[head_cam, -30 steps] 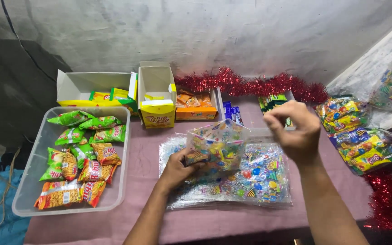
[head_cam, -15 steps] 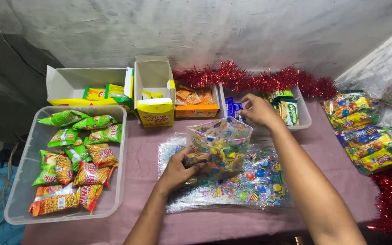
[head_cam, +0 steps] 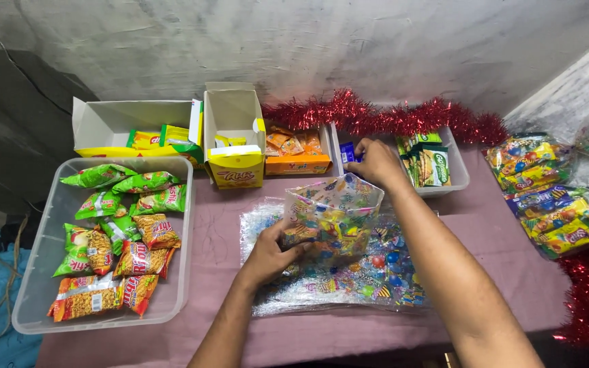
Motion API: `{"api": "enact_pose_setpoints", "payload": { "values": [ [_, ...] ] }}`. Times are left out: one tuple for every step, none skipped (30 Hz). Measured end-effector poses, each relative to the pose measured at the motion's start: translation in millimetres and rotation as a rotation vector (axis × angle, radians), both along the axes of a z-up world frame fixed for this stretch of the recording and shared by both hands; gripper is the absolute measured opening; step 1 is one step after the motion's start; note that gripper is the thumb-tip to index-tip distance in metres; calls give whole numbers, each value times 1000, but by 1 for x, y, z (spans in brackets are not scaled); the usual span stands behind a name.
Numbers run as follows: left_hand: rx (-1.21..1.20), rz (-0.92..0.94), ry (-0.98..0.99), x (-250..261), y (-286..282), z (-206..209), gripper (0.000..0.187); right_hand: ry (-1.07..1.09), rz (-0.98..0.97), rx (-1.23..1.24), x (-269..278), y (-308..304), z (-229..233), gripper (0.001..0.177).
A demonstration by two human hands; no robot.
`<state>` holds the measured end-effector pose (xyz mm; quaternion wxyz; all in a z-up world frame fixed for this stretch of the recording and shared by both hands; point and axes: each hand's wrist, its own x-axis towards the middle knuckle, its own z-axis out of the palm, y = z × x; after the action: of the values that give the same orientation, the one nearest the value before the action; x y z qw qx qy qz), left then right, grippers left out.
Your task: A person is seen picking up various small snack packets from plastic bins and cardboard boxes and placing them into a large, clear plastic bag.
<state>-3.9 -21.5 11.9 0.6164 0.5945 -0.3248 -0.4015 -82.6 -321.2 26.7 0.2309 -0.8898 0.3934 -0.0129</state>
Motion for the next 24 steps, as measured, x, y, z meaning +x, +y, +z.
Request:
{"api": "enact_pose_setpoints", "payload": {
  "values": [
    [-3,0,-1,0,0,-1,42,-1,0,-3,1,-6,-7,40],
    [-4,-2,2,0,0,-1,42,4,15,-6,3,-11,-14,44],
    [-5,-3,5,0,0,-2,43,9,31,-9,5,-17,-20,49],
    [-7,-2,3,0,1,-2,43,7,32,-10,7,-21,-26,49],
    [-9,-4,9,0,1,-2,43,12,14,14,9,-25,-31,54],
    [-10,-6,17,0,2,-2,43,19,-3,39,11,-28,-37,59],
    [-10,-5,15,0,3,-3,43,17,-1,38,11,-30,-43,59],
    [-12,-4,18,0,3,-3,43,13,-17,49,12,-34,-47,59],
    [-13,-3,21,0,3,-3,43,8,-33,60,13,-37,-52,60],
    [-14,-1,19,0,4,-3,43,6,-31,59,14,-31,-44,60],
    [-12,3,9,0,4,-4,42,9,-32,80,14,-25,-35,61],
    [-11,5,0,-1,3,-5,41,13,-35,100,13,-21,-27,63],
    [-12,5,-1,0,2,-4,41,12,-36,98,14,-23,-28,63],
    [-15,4,-21,0,2,-4,42,17,-38,94,14,-24,-31,64],
    [-19,4,-41,1,2,-4,43,22,-41,91,14,-26,-33,65],
    [-19,4,-41,1,2,-5,43,22,-41,90,15,-28,-36,65],
    [-18,7,-28,1,3,-5,42,6,-42,90,16,-31,-40,67],
    [-16,10,-15,2,3,-6,41,-11,-44,92,16,-33,-43,68],
    [-16,10,-15,1,3,-5,41,-11,-44,92,16,-32,-44,68],
    [-20,8,-6,0,3,-3,41,-38,-57,111,15,-32,-45,69],
    [-25,6,3,-1,3,-2,41,-65,-71,131,15,-32,-45,70],
    [-25,7,2,0,4,-3,41,-66,-69,131,13,-30,-44,70],
    [-4,9,-27,1,5,-4,43,-133,-108,162,11,-28,-44,60],
    [17,8,-55,2,5,-6,45,-198,-150,193,7,-27,-43,50]
  ]
}}
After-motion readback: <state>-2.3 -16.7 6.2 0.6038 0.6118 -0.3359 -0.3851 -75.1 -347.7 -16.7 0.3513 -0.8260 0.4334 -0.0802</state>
